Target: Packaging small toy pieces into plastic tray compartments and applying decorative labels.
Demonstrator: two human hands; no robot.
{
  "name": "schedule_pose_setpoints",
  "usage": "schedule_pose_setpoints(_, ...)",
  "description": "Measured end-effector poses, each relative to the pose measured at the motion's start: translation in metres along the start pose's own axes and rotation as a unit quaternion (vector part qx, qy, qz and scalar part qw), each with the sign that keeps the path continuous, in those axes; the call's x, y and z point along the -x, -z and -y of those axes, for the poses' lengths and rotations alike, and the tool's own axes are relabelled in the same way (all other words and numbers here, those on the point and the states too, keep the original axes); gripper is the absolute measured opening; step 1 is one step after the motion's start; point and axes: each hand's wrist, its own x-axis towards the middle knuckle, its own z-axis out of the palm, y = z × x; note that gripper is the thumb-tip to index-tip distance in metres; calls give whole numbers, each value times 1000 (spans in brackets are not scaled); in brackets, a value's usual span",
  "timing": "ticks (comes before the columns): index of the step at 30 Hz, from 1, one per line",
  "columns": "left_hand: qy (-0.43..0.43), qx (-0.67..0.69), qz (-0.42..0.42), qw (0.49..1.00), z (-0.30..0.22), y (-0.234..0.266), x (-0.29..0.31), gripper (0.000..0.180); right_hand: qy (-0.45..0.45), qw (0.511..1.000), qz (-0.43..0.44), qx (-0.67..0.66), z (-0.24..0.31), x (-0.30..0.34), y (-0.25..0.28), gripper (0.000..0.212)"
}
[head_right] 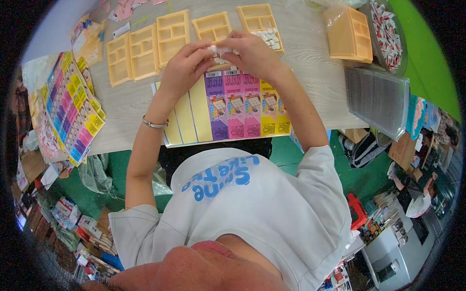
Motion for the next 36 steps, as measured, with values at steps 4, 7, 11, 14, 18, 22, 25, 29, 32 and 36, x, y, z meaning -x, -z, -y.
schedule_pose_setpoints(4, -34, -40, 5, 999, -4, 1, -5, 36, 0, 999, -41, -17, -2, 5, -3, 28)
schedule_pose_setpoints(7, -75, -124, 26, 989, -7, -1, -1, 43, -41, 988, -146, -28, -6, 10, 0, 27)
schedule_pose_setpoints(11, -58, -176, 50, 981, -21, 1, 4, 54, -53, 981, -186, -30, -10, 20, -1, 25)
schedule_pose_setpoints(14, -38, -190, 108, 975, -22, -4, 11, 61, -65, 975, -206, -54, -10, 20, -8, 23)
schedule_pose_setpoints(18, -26, -150, 92, 984, -20, -3, 13, 61, -182, 941, -202, -203, -12, 20, -2, 19)
schedule_pose_setpoints(22, -23, -157, 165, 973, -21, 2, 13, 62, -168, 943, -178, -225, -11, 25, 0, 20)
schedule_pose_setpoints(25, -23, -150, 169, 974, -22, 4, 12, 64, -118, 975, -149, -116, -6, 25, -11, 22)
schedule_pose_setpoints(29, -26, -108, 143, 983, -18, 2, 14, 70, -27, 988, -148, 44, -1, 21, -20, 19)
schedule_pose_setpoints(32, -38, -146, 164, 975, -19, 6, 19, 73, -34, 985, -145, 85, 0, 22, -20, 17)
schedule_pose_setpoints(36, -33, -123, 151, 980, -21, 7, 17, 77, -19, 983, -155, 95, 6, 24, -14, 17)
